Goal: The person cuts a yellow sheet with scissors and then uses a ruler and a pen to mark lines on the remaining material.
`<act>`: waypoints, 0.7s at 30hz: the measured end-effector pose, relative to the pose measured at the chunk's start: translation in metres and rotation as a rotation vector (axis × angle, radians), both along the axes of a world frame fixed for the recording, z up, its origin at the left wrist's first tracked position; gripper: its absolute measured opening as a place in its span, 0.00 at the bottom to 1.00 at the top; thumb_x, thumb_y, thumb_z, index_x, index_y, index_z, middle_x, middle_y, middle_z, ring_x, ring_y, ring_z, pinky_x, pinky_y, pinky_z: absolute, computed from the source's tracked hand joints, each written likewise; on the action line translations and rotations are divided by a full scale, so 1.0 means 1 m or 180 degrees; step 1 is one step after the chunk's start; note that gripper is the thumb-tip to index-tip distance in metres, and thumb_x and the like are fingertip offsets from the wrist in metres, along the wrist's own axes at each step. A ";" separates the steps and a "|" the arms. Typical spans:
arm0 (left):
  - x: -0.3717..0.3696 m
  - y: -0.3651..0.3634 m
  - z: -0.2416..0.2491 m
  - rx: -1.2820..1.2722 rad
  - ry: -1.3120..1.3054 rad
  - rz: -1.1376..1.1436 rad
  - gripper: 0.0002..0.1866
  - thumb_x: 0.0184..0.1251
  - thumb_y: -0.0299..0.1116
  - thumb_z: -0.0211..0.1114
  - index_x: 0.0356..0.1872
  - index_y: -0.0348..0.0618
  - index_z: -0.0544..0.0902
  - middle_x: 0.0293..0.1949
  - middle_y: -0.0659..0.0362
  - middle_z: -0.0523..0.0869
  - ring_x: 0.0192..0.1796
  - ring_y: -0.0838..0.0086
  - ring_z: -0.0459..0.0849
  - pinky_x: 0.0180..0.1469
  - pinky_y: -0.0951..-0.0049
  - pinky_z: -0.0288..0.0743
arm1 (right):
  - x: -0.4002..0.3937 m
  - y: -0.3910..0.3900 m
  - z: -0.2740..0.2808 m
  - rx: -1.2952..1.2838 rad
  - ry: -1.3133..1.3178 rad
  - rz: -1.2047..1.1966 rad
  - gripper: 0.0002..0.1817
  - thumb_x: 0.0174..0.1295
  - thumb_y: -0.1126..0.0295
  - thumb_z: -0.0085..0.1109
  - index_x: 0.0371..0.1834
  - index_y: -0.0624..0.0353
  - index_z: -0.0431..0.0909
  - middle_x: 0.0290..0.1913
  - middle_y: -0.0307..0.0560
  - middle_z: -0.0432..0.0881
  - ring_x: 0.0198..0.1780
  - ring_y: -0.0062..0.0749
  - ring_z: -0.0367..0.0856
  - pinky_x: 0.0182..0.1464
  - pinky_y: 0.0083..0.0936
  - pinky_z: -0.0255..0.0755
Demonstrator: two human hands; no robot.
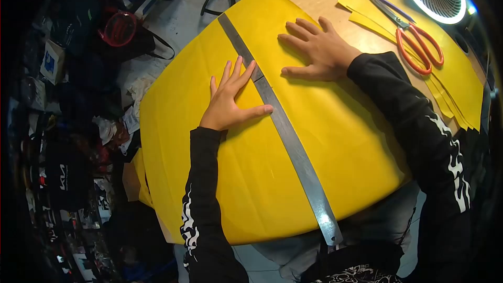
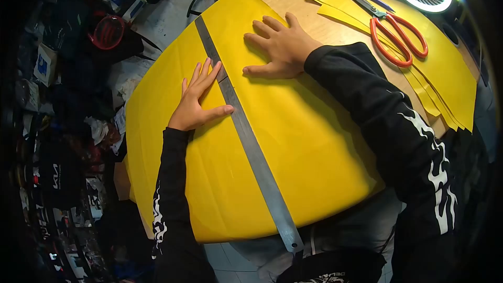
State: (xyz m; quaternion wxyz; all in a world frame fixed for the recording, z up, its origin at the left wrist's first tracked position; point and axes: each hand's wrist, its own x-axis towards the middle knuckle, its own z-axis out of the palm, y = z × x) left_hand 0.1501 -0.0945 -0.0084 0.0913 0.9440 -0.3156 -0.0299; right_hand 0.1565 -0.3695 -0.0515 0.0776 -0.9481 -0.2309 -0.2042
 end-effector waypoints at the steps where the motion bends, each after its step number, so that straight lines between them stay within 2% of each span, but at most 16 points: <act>1: 0.000 0.000 0.000 -0.0034 0.0006 -0.0001 0.58 0.38 0.71 0.71 0.73 0.54 0.64 0.76 0.45 0.55 0.79 0.51 0.46 0.72 0.36 0.30 | 0.000 0.000 0.000 0.0000 -0.0005 0.0000 0.47 0.58 0.25 0.36 0.68 0.52 0.66 0.70 0.57 0.64 0.74 0.48 0.57 0.69 0.61 0.45; 21: 0.004 0.002 -0.001 -0.0099 0.0026 -0.0001 0.58 0.37 0.70 0.72 0.73 0.54 0.64 0.76 0.46 0.56 0.79 0.53 0.47 0.72 0.35 0.29 | 0.001 -0.001 -0.001 -0.0007 0.0087 0.0008 0.48 0.58 0.25 0.36 0.69 0.52 0.65 0.71 0.58 0.63 0.75 0.49 0.56 0.70 0.63 0.43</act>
